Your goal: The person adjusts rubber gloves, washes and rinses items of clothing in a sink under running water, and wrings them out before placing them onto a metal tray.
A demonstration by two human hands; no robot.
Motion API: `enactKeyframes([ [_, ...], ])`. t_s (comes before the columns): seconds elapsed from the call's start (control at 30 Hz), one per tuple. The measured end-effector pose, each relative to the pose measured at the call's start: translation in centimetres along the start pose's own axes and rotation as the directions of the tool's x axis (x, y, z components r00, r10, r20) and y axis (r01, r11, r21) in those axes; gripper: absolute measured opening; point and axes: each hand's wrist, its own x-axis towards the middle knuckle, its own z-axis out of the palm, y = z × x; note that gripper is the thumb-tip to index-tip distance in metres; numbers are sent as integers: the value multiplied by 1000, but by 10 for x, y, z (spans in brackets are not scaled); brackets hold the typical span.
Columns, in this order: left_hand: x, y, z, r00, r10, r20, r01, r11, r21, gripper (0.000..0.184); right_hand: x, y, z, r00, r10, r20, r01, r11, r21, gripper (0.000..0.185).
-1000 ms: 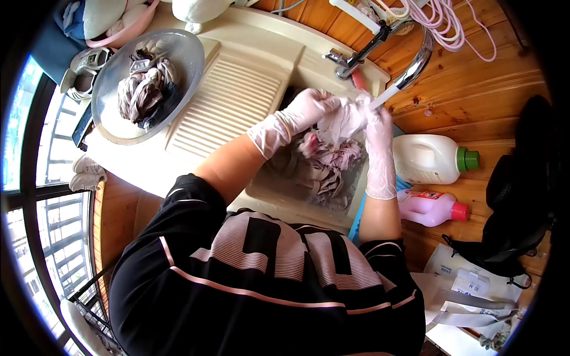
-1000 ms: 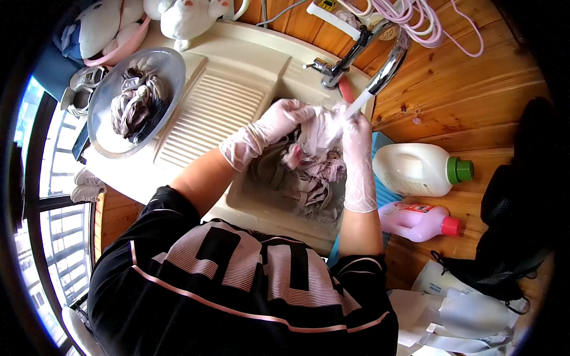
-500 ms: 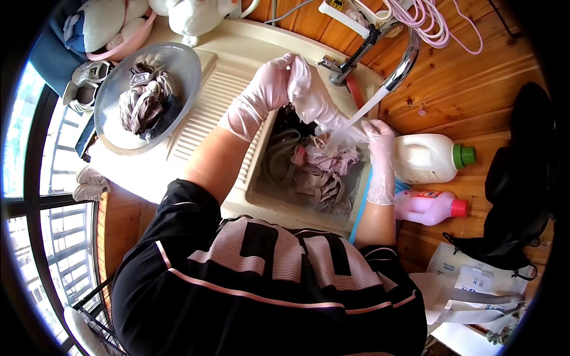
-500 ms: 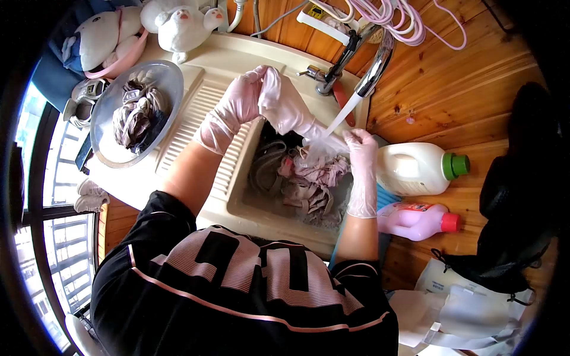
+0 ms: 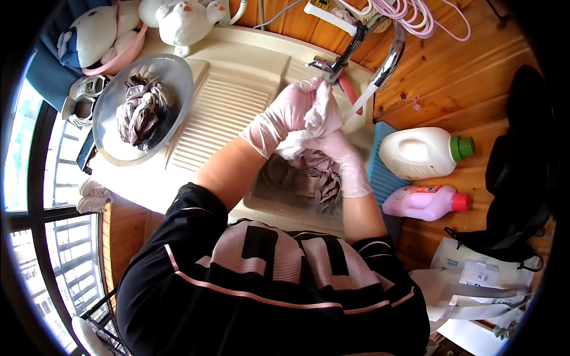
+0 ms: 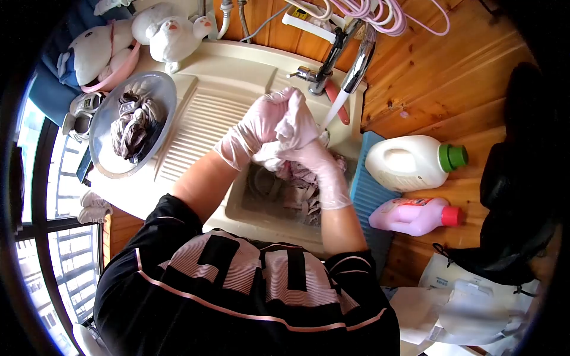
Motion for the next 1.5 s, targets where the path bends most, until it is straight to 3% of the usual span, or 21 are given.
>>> enactKeyframes([
  [0.13,-3,4,16,987,97,131,-76,985,-154,27,12,43,35,972,235,3,-219,901,374,67],
  [0.2,-5,37,3,955,54,293,-79,994,74,28,13,78,23,974,217,-63,-115,718,686,54],
  [0.3,-21,61,-21,964,231,-129,-116,807,579,21,-7,16,-2,988,22,-151,132,379,916,48],
  [0.33,-26,67,-41,974,-9,-225,44,987,153,20,-5,24,-11,972,74,-225,169,446,879,47],
  [0.37,-31,73,-61,919,-248,-307,144,935,-324,19,-3,31,-21,947,126,-296,192,516,835,47],
  [0.43,-17,27,-87,689,327,-646,92,845,526,39,-7,13,-23,919,228,-322,203,427,881,45],
  [0.5,-25,-15,-66,729,-23,-684,160,977,138,47,-5,20,-15,899,259,-352,113,639,761,57],
  [0.57,-10,-39,-113,983,-152,-104,120,957,-265,50,-6,-1,5,886,318,-337,8,717,697,71],
  [0.63,12,-48,-136,988,-113,-107,74,945,-319,41,-18,9,25,916,278,-291,-136,894,426,62],
  [0.7,10,-55,-116,992,1,-127,-18,990,-138,28,-27,15,43,917,-94,-387,22,982,-186,50],
  [0.73,10,-56,-117,1000,-17,19,22,948,-318,24,-29,11,47,848,-416,-329,208,831,-516,46],
  [0.83,17,-60,-133,988,53,144,13,907,-420,21,-13,-8,39,923,-101,-372,-120,841,-527,35],
  [0.97,24,-84,-146,932,163,-323,-124,983,136,36,30,47,-4,836,88,-542,-350,846,-402,31],
  [1.0,33,-88,-150,923,173,-345,-199,979,-42,40,35,53,-15,842,205,-500,-440,797,-414,29],
  [1.07,11,-80,-104,897,101,-430,-124,992,-26,43,24,38,1,864,30,-503,-288,848,-445,27],
  [1.13,17,-63,-121,984,61,-167,-90,981,-172,44,3,8,26,895,-64,-441,-208,815,-541,25],
  [1.23,-6,-44,-105,991,-91,-97,89,996,-26,42,-13,10,49,902,-338,-268,41,685,-727,29],
  [1.3,-2,-55,-130,999,28,-41,-33,990,-137,36,-5,15,43,936,-186,-300,-119,634,-764,38],
  [1.37,19,-80,-153,918,214,-333,-166,972,166,28,21,35,14,866,118,-486,-415,713,-566,44],
  [1.4,26,-82,-133,837,119,-535,-52,989,138,28,32,58,-1,803,188,-565,-492,744,-451,46],
  [1.5,18,-73,-122,982,73,-174,-77,997,-13,22,21,45,13,800,-137,-585,-294,759,-580,37],
])
